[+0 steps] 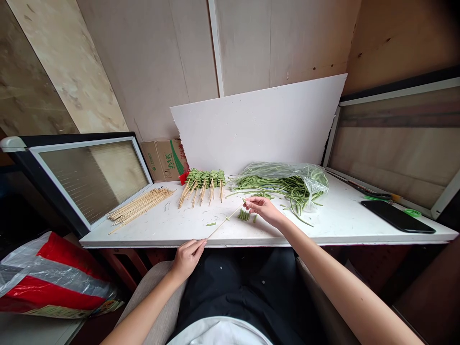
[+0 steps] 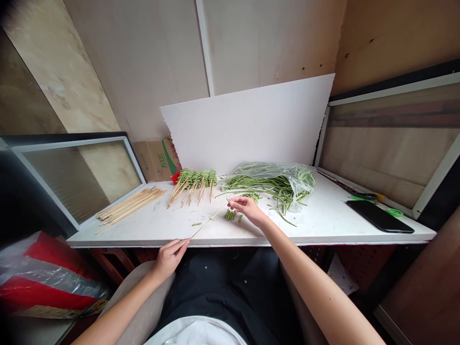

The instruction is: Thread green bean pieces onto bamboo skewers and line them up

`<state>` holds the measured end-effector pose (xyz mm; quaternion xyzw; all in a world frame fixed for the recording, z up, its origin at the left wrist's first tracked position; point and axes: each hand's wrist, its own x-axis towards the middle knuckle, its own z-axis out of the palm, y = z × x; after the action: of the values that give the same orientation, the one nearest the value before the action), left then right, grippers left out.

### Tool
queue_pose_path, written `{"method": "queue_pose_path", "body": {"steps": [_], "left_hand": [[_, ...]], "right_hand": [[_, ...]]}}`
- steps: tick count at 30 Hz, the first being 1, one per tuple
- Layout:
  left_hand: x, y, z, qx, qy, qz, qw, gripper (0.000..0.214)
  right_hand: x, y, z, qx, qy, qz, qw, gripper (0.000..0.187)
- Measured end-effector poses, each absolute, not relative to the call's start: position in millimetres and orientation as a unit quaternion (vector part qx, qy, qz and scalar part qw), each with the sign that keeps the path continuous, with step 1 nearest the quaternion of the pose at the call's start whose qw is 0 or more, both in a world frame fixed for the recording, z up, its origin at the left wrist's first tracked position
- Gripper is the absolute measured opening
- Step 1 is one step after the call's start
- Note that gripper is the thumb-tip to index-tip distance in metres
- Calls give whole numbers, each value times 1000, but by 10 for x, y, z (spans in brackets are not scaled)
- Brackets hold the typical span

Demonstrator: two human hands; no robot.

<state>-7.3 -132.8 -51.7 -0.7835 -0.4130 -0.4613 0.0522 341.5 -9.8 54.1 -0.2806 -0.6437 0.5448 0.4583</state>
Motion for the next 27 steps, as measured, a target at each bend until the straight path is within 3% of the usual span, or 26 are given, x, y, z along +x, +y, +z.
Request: {"method": "queue_pose_path", "body": {"steps": [27], "left_hand": [[-46,-1343,-455,-786,-399,-466,74,23]], "right_hand": [[3406,-22,431,-246,-596,591,485,35]]}}
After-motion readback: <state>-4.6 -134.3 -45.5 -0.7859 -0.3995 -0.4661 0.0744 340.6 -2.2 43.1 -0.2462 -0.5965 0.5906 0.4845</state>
